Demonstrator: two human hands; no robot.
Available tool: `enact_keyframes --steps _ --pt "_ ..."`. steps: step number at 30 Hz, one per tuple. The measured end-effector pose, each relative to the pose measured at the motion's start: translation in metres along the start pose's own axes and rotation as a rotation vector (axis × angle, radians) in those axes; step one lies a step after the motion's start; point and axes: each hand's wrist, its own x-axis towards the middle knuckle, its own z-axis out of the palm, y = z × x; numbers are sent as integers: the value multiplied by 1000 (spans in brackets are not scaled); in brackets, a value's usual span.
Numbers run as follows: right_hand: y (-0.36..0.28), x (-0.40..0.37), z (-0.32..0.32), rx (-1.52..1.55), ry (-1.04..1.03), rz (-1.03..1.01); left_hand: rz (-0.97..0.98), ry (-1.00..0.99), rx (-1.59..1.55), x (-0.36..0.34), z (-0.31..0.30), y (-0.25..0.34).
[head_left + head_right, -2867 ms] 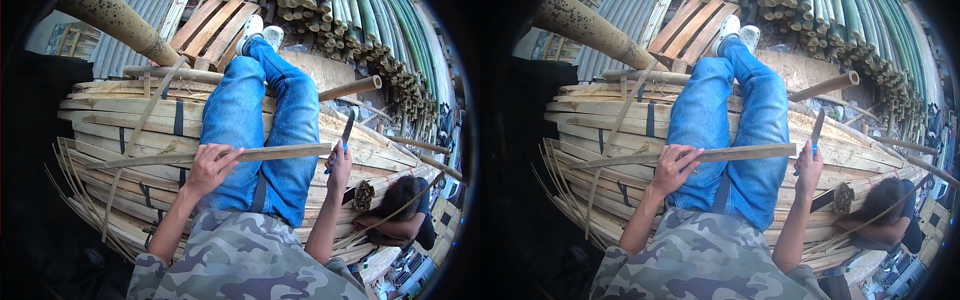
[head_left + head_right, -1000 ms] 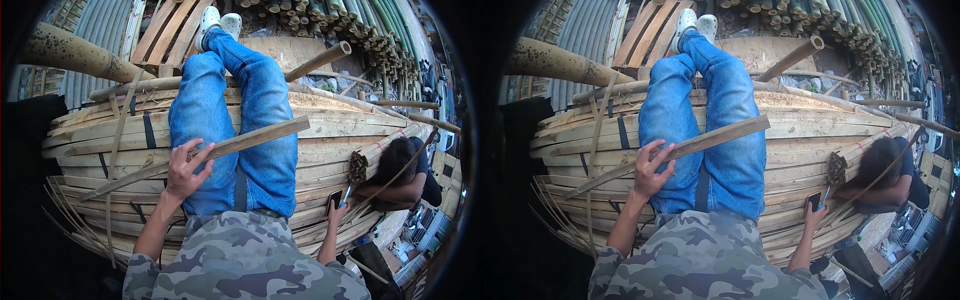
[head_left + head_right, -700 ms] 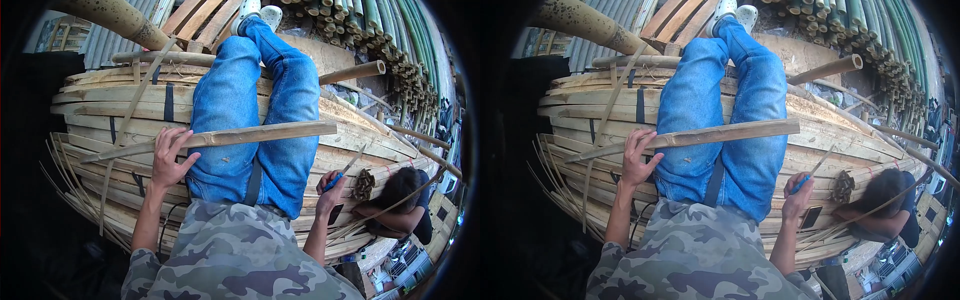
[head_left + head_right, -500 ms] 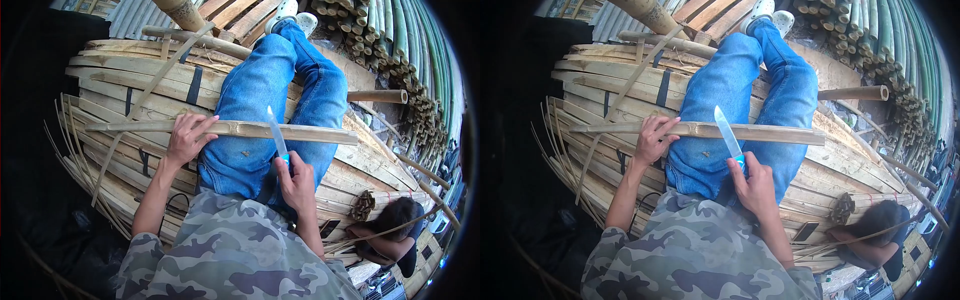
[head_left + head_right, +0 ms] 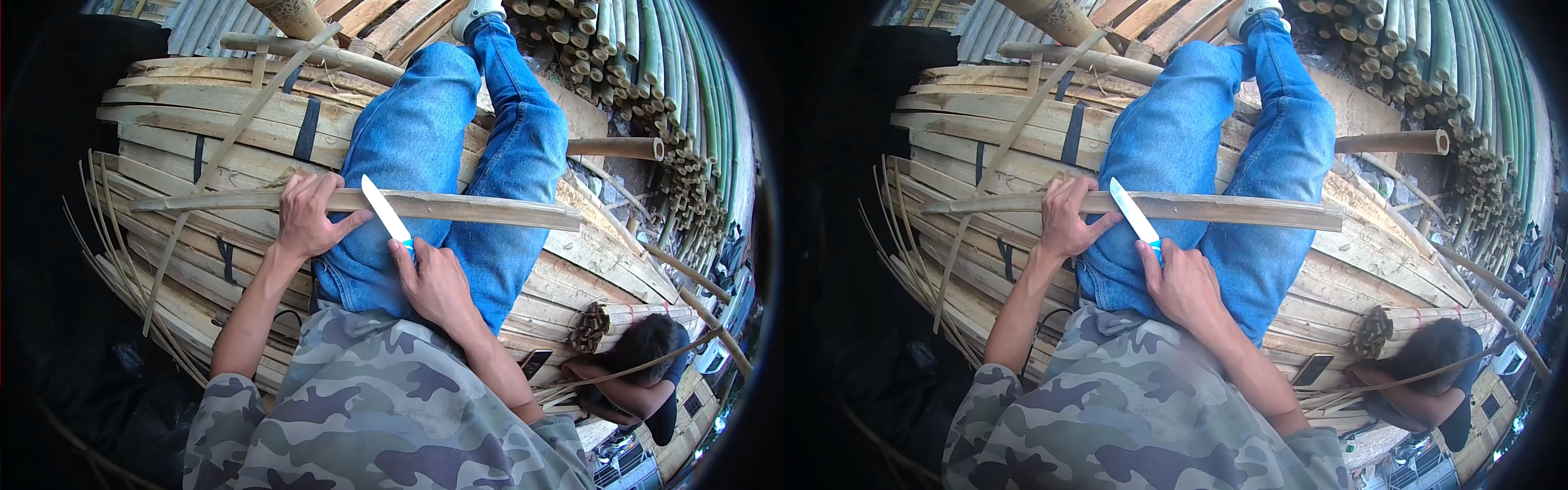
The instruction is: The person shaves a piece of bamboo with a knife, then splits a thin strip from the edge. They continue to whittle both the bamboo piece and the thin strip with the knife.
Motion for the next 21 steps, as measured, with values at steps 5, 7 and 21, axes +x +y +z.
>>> enact_keyframes --steps 5,7,21 --pt "19 -5 -22 24 91 101 -38 -34 -7 0 5 -7" --pt "27 -10 -36 5 221 155 9 41 19 1 2 -5" --pt "20 6 -54 185 320 159 -114 -267 -35 13 -35 -2"
